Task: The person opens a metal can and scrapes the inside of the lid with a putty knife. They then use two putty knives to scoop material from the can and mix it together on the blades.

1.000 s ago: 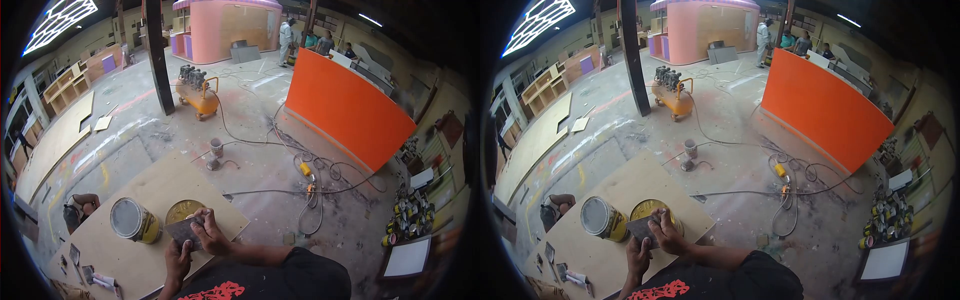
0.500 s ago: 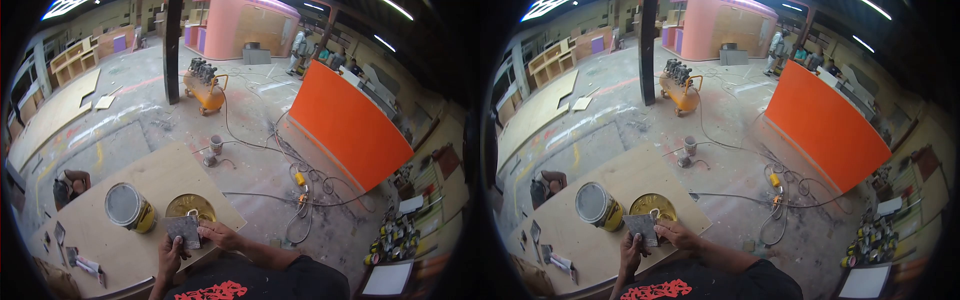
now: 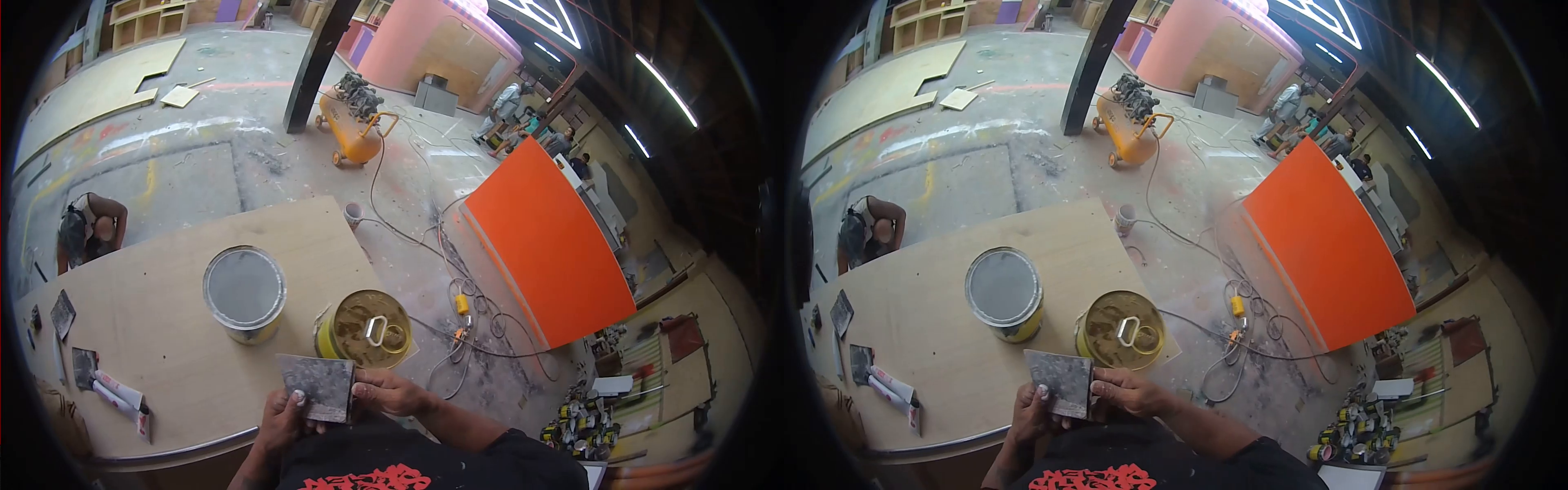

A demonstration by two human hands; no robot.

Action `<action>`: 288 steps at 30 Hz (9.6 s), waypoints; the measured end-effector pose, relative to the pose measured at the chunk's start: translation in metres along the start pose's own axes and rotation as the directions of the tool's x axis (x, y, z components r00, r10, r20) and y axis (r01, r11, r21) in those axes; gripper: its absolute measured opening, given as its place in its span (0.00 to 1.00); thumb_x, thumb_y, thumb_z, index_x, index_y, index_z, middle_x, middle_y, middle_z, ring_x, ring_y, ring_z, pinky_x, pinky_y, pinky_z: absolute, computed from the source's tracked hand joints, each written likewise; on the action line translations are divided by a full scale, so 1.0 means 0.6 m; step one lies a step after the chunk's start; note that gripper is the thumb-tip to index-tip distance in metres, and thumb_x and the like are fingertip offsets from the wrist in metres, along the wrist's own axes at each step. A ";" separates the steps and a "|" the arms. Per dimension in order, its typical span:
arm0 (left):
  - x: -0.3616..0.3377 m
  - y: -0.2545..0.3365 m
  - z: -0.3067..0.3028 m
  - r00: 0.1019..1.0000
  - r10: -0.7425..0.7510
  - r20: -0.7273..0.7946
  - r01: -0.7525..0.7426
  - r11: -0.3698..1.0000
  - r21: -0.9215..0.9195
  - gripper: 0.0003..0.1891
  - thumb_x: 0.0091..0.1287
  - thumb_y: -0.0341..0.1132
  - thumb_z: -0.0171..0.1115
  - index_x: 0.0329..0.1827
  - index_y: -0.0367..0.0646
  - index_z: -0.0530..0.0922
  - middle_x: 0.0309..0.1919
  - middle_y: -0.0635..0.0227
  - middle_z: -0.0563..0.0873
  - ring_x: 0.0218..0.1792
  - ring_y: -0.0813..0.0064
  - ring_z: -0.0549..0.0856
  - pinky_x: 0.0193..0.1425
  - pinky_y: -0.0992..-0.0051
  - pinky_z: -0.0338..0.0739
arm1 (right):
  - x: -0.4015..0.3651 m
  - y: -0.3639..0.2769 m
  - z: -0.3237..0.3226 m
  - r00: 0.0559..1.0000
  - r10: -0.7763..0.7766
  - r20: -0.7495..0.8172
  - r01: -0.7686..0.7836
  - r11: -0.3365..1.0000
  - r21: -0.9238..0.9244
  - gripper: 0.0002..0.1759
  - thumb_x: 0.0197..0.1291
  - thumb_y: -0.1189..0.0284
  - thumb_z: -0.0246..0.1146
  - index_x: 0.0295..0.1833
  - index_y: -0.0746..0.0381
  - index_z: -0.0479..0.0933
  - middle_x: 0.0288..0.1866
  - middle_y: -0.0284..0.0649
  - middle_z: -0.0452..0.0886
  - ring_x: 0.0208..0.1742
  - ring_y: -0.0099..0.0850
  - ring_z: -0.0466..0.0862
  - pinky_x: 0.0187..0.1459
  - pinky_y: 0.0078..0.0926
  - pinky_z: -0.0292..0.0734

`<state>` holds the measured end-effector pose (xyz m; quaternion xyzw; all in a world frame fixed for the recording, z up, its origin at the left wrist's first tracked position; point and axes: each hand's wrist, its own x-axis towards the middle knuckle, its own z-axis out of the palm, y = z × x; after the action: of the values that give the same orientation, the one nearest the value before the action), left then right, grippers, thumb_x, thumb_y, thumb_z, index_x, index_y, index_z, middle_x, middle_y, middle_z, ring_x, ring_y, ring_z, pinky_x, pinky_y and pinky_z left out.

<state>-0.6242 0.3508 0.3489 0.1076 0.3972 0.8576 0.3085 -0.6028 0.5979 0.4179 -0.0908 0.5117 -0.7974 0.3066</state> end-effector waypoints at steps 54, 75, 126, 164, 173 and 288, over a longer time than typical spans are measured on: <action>0.026 -0.002 -0.004 0.979 0.062 -0.193 0.004 0.946 0.325 0.15 0.81 0.40 0.60 0.42 0.36 0.86 0.31 0.66 0.90 0.30 0.77 0.88 0.31 0.76 0.80 | -0.024 -0.019 0.010 0.759 -0.306 -0.575 -0.022 0.871 -0.491 0.17 0.81 0.70 0.54 0.65 0.70 0.75 0.55 0.36 0.85 0.52 0.22 0.83 0.56 0.24 0.81; -0.016 0.003 0.003 0.725 0.641 -0.253 0.157 0.204 0.966 0.41 0.60 0.38 0.79 0.76 0.42 0.68 0.66 0.53 0.77 0.60 0.55 0.80 0.58 0.61 0.79 | -0.171 -0.064 -0.163 0.574 -0.303 -0.760 0.323 0.937 -0.130 0.28 0.70 0.76 0.63 0.73 0.65 0.66 0.52 0.42 0.83 0.42 0.24 0.85 0.33 0.20 0.80; 0.227 -0.056 0.076 0.838 0.476 -0.268 0.017 0.466 0.885 0.31 0.70 0.40 0.71 0.71 0.39 0.70 0.67 0.51 0.74 0.71 0.52 0.72 0.78 0.59 0.64 | -0.107 -0.066 -0.203 0.626 -0.658 -0.418 -0.452 0.130 -0.883 0.11 0.68 0.71 0.70 0.46 0.70 0.83 0.38 0.50 0.87 0.38 0.43 0.86 0.45 0.35 0.81; 0.238 -0.079 0.090 0.860 0.388 -0.332 -0.002 0.652 0.758 0.23 0.74 0.34 0.66 0.69 0.38 0.74 0.59 0.57 0.81 0.62 0.62 0.80 0.67 0.64 0.73 | -0.182 -0.068 -0.243 0.649 -0.744 -0.157 -0.262 -0.025 -0.965 0.15 0.69 0.75 0.66 0.56 0.73 0.80 0.51 0.54 0.86 0.48 0.49 0.87 0.49 0.39 0.81; 0.238 -0.076 0.085 0.879 0.362 -0.311 0.007 0.642 0.767 0.26 0.76 0.36 0.65 0.73 0.37 0.72 0.63 0.59 0.82 0.63 0.67 0.80 0.72 0.66 0.70 | -0.113 -0.089 -0.221 0.772 -0.431 -0.468 -0.444 0.162 -0.881 0.12 0.69 0.68 0.66 0.49 0.66 0.84 0.36 0.54 0.86 0.38 0.57 0.86 0.39 0.44 0.81; 0.298 -0.044 0.096 0.941 0.154 -0.302 0.139 0.638 0.757 0.18 0.79 0.36 0.61 0.67 0.38 0.77 0.54 0.54 0.89 0.55 0.67 0.87 0.62 0.68 0.79 | -0.020 -0.143 -0.196 0.622 -0.704 -0.342 -0.108 0.355 -0.929 0.17 0.69 0.79 0.65 0.62 0.65 0.84 0.50 0.51 0.90 0.47 0.38 0.91 0.49 0.33 0.84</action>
<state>-0.7282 0.5089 0.3563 0.0808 0.7703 0.6130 0.1562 -0.6814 0.7191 0.4405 -0.0276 0.8942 -0.4070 -0.1842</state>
